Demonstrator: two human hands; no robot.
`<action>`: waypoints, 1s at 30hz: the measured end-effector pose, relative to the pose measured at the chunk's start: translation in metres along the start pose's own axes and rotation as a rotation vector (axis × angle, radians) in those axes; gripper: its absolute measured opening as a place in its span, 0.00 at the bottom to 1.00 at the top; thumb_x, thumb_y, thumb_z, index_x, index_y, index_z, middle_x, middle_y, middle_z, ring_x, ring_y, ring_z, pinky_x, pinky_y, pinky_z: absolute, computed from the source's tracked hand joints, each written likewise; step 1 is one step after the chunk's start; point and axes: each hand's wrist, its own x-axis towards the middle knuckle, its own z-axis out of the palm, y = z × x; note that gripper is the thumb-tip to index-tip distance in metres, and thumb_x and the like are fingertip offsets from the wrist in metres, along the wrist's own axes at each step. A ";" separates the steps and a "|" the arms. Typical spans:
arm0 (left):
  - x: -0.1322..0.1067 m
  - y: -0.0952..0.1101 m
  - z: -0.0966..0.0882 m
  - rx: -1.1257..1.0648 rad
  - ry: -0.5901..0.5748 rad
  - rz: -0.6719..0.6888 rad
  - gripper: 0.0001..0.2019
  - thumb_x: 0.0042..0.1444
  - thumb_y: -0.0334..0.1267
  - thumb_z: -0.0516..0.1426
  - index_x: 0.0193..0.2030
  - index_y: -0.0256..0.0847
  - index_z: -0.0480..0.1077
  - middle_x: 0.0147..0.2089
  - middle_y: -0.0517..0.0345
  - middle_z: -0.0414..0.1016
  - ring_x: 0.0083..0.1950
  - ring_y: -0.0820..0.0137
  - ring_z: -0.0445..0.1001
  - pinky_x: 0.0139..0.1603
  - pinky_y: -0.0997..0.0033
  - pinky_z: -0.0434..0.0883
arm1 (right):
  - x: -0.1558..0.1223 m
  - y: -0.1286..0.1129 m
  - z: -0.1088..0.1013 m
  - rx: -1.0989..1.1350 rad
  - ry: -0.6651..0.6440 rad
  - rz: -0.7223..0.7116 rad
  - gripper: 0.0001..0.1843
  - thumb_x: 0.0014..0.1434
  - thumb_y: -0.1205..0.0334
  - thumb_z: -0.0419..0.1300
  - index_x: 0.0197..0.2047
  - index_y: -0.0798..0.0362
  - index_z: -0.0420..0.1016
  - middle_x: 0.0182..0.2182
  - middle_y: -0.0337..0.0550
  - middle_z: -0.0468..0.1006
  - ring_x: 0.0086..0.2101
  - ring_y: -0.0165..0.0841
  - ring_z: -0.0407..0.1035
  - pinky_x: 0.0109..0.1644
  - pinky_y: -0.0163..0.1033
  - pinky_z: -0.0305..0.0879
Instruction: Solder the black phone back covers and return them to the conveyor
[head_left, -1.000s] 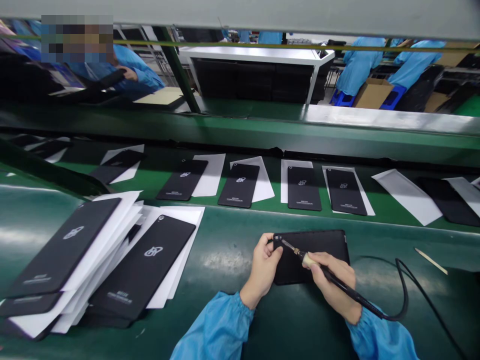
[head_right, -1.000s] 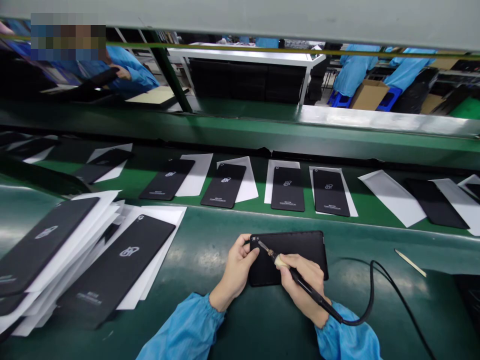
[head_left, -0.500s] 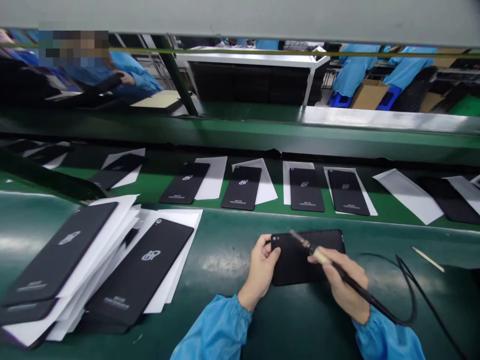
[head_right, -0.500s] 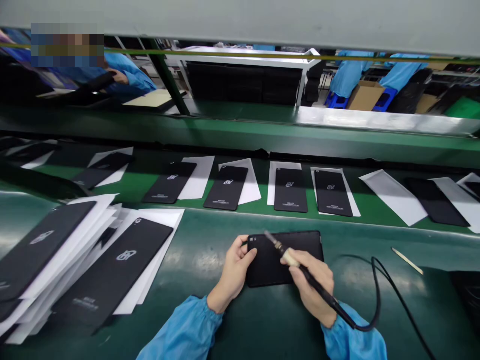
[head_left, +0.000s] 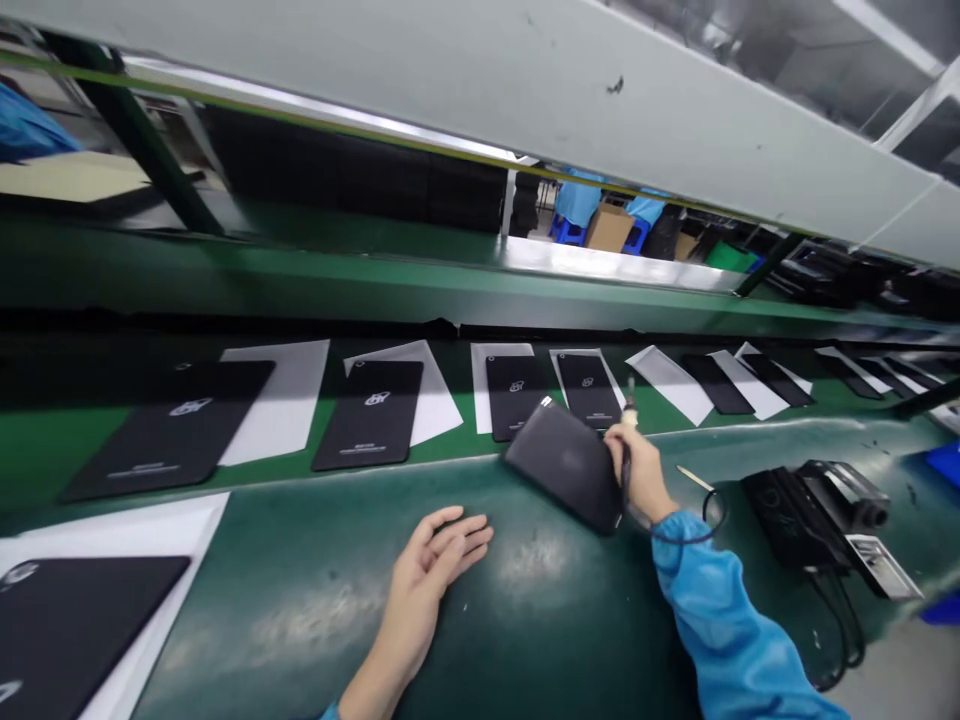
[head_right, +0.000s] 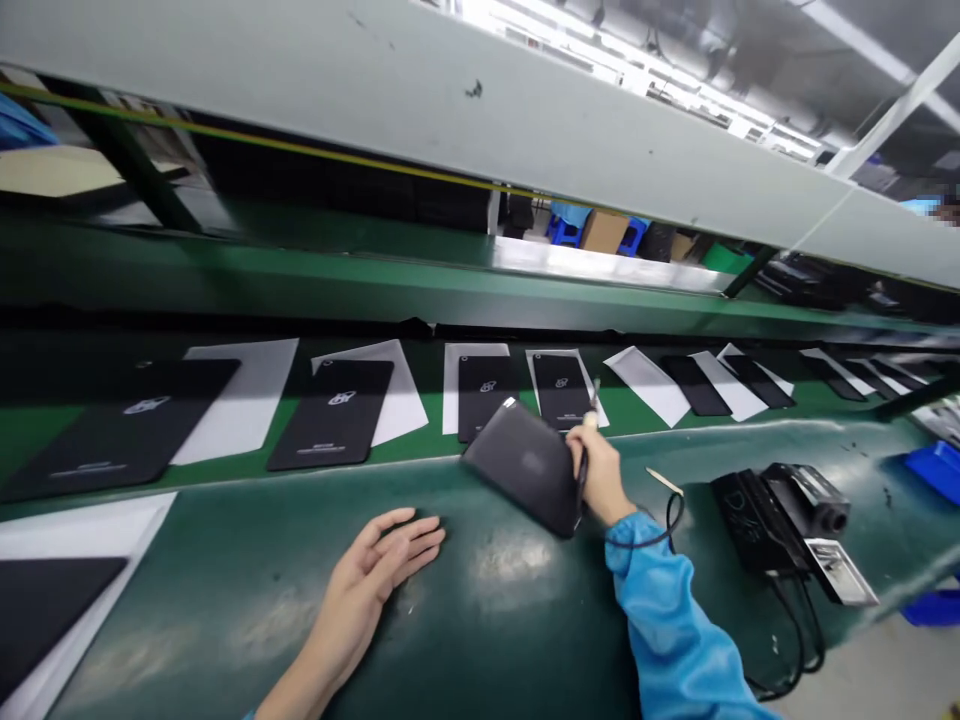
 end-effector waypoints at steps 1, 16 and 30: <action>-0.001 0.001 0.001 0.014 -0.010 -0.005 0.24 0.50 0.50 0.67 0.49 0.40 0.69 0.49 0.43 0.82 0.51 0.53 0.81 0.55 0.53 0.75 | 0.009 0.016 -0.010 -0.040 0.051 0.061 0.13 0.67 0.58 0.49 0.38 0.53 0.72 0.32 0.42 0.78 0.32 0.33 0.73 0.40 0.37 0.68; 0.001 -0.005 0.002 0.044 0.009 0.026 0.20 0.49 0.47 0.68 0.44 0.38 0.72 0.46 0.43 0.83 0.45 0.54 0.82 0.51 0.55 0.77 | 0.078 0.087 -0.010 -0.302 0.044 0.257 0.21 0.58 0.44 0.61 0.47 0.51 0.68 0.44 0.52 0.74 0.45 0.44 0.68 0.49 0.47 0.63; -0.002 -0.004 0.005 0.016 0.021 0.022 0.18 0.49 0.44 0.67 0.43 0.39 0.72 0.45 0.43 0.83 0.44 0.54 0.82 0.50 0.54 0.77 | 0.062 0.068 0.017 -0.294 -0.063 0.289 0.23 0.62 0.44 0.56 0.53 0.51 0.70 0.39 0.48 0.78 0.36 0.40 0.73 0.41 0.41 0.65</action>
